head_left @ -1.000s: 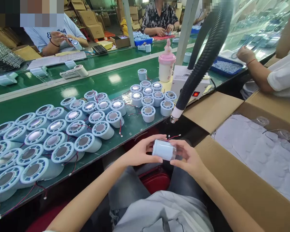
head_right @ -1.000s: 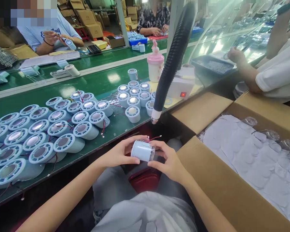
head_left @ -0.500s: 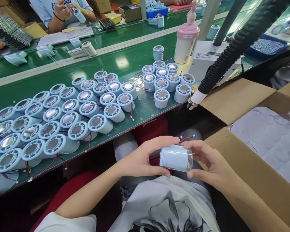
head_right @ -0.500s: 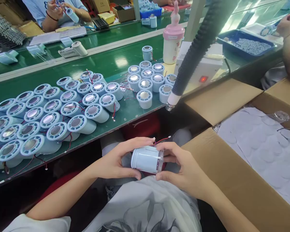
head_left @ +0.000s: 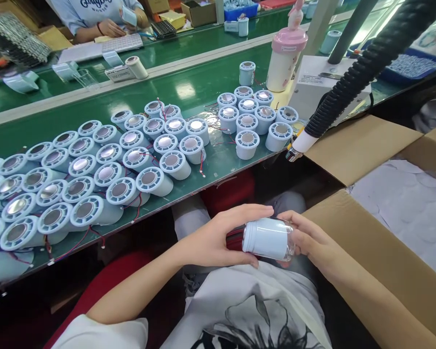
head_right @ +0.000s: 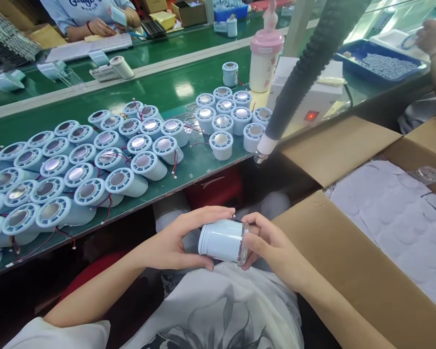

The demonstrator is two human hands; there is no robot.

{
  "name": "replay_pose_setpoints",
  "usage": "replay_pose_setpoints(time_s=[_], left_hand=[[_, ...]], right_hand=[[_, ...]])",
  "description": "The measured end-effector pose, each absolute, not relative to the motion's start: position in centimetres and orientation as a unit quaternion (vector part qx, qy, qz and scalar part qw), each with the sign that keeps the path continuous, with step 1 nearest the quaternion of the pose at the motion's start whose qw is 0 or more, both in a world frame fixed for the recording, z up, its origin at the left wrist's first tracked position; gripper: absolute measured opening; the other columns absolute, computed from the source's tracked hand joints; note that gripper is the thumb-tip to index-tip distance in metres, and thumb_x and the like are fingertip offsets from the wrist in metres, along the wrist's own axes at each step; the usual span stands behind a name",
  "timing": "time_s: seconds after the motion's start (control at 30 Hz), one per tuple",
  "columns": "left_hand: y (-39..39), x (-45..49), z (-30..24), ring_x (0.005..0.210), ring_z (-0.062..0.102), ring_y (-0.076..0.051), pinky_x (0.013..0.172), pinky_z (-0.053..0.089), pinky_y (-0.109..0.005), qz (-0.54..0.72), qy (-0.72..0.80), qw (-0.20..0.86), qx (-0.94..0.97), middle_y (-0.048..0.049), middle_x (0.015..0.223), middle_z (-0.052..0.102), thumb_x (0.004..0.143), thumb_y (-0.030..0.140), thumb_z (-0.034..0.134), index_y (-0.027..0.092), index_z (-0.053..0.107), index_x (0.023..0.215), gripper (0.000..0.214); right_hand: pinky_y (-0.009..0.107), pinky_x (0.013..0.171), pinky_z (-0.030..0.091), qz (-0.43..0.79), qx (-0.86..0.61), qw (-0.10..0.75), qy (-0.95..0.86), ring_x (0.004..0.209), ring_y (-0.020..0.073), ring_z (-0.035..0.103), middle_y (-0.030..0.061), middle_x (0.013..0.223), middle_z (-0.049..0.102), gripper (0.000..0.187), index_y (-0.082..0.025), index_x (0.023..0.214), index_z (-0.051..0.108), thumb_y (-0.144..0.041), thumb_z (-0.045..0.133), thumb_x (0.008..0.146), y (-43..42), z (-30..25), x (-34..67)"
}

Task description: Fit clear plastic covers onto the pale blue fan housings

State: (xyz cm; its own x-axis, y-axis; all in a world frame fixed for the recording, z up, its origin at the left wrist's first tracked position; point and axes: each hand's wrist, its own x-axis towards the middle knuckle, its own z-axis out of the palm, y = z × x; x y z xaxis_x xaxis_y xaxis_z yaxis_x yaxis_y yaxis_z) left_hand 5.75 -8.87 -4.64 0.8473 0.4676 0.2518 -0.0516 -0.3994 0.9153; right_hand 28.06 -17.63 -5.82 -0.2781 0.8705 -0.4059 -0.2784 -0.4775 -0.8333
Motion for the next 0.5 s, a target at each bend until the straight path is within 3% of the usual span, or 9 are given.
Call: replay_pose_setpoints(time_s=[0.3,0.5], left_hand=[[-9.0,5.6,-5.1,0.134,0.047,-0.026,0.113,0.038,-0.039,0.247,0.125,0.529,0.802,-0.0120,0.146,0.049,0.067,0.016,0.084,0.028,0.043,0.143,0.088],[-9.6,5.7,-4.8,0.127,0.052,-0.026,0.107,0.043,-0.038,0.235,0.166,0.545,0.788,-0.0110,0.138,0.052,0.076,0.020,0.077,0.028,0.051,0.135,0.065]], right_hand=[[0.021,0.049,0.049,0.782,-0.455,0.333,-0.265,0.045,0.0116,0.062,0.0010,0.062,0.066,0.059,-0.017,0.082,0.060,-0.074,0.051,0.081,-17.2,-5.9,27.4],[0.022,0.041,0.046,0.803,-0.471,0.261,-0.256,0.038,0.0124,0.058,0.0045,0.056,0.064,0.079,-0.014,0.081,0.063,-0.086,0.029,0.079,-17.0,-7.0,27.2]])
